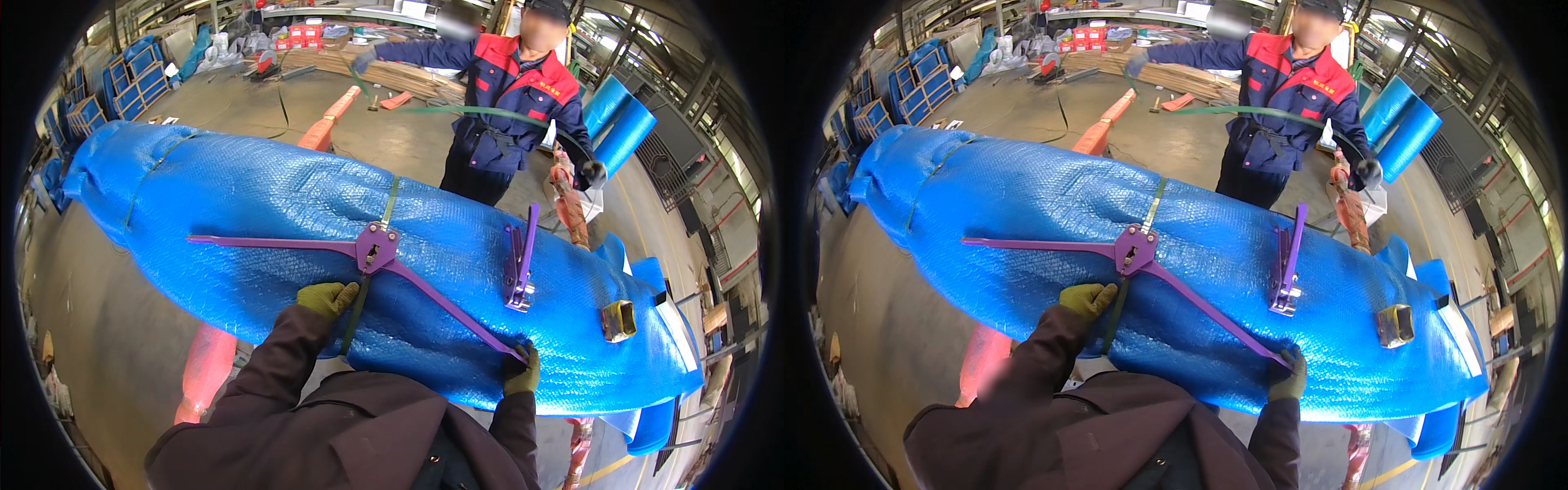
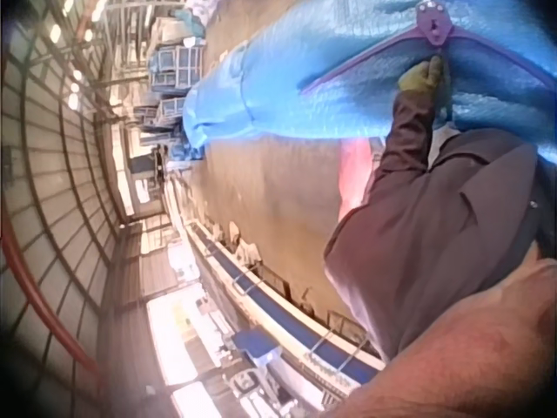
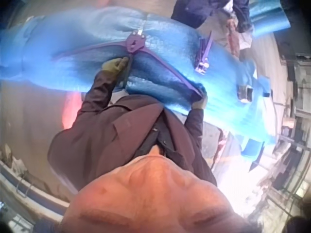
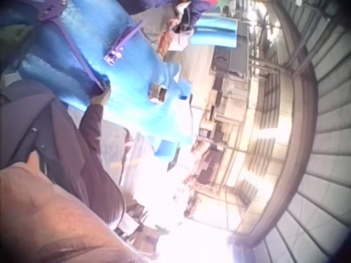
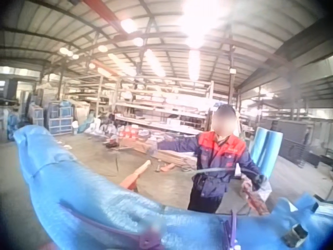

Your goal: The person wraps a green strap around a large blue-wrapped cylindrical object and uses a purple tensioning tool to tighten and secure it. A coworker assists by operating a stapler-like tool to fasten the strap. The person repeats the process for a second strap further along the object.

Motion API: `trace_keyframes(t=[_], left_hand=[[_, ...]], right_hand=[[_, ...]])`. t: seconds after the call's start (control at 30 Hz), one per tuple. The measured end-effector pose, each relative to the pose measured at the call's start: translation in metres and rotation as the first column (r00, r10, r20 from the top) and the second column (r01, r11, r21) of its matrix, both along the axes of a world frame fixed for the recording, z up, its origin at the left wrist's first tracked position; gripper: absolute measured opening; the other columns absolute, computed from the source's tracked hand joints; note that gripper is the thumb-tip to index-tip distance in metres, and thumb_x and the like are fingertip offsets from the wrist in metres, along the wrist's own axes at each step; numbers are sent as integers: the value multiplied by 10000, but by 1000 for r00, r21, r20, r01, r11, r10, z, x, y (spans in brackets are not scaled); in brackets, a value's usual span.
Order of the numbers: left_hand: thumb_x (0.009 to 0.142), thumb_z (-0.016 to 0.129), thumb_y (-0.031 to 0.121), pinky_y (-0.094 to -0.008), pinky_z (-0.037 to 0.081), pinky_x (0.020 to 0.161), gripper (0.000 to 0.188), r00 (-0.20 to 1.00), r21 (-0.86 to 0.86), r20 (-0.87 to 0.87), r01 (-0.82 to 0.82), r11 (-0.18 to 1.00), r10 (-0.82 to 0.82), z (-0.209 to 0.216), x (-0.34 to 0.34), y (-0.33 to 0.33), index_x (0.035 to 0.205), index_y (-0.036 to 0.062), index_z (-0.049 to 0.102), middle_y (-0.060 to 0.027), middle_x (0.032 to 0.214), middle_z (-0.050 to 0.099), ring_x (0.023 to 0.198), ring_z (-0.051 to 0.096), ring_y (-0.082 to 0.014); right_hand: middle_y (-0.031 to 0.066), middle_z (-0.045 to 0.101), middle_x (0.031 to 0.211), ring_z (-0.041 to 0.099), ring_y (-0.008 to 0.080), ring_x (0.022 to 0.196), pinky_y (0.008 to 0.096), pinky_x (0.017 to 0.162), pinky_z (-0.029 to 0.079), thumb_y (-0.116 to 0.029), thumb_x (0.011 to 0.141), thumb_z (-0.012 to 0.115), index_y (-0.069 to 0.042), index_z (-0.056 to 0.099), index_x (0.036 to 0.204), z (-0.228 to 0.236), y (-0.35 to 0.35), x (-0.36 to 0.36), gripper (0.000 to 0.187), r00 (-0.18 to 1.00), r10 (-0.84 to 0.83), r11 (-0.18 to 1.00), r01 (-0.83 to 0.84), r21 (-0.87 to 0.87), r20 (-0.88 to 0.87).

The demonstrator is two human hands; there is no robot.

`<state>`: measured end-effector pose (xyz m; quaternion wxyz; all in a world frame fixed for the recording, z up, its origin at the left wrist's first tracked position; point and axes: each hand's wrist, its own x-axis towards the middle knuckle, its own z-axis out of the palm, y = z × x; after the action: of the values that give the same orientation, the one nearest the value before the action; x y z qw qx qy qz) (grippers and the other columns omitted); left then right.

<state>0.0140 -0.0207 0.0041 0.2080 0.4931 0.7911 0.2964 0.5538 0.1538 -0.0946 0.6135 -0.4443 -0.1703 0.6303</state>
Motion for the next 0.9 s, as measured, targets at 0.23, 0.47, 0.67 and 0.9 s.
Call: trace_keyframes(t=[0.23,0.47,0.67,0.9], left_hand=[[1172,617,565,-511,531,746,531,998,2,42,-43,999,43,15,10,1,999,102,809,-190,896,747,821,715,-418],[1181,585,576,-546,486,699,575,996,-11,-8,-84,996,84,7,12,7,922,99,777,-192,834,709,771,672,-452],[1177,567,601,-563,485,707,617,996,19,-46,-81,997,81,-6,10,8,885,88,745,-209,849,710,811,685,-479],[1173,579,605,-562,482,708,626,996,-46,-6,-88,995,88,10,14,11,873,76,727,-218,821,686,782,669,-474]], right_hand=[[200,766,1262,743,368,1111,521,1003,643,-395,1081,785,-80,689,1480,5,-4,1,517,998,-33,999,35,-30,62],[198,770,1207,747,362,1038,521,957,643,-342,1031,840,-94,716,1405,12,-5,-3,465,998,-45,998,46,-35,33],[231,755,1233,747,376,1030,537,970,641,-347,1008,861,-75,685,1430,20,-7,-6,532,999,-36,998,38,-44,41],[207,761,1205,748,358,1017,512,945,639,-328,1033,836,-72,683,1454,21,-7,-7,516,997,-52,997,56,-60,64]])
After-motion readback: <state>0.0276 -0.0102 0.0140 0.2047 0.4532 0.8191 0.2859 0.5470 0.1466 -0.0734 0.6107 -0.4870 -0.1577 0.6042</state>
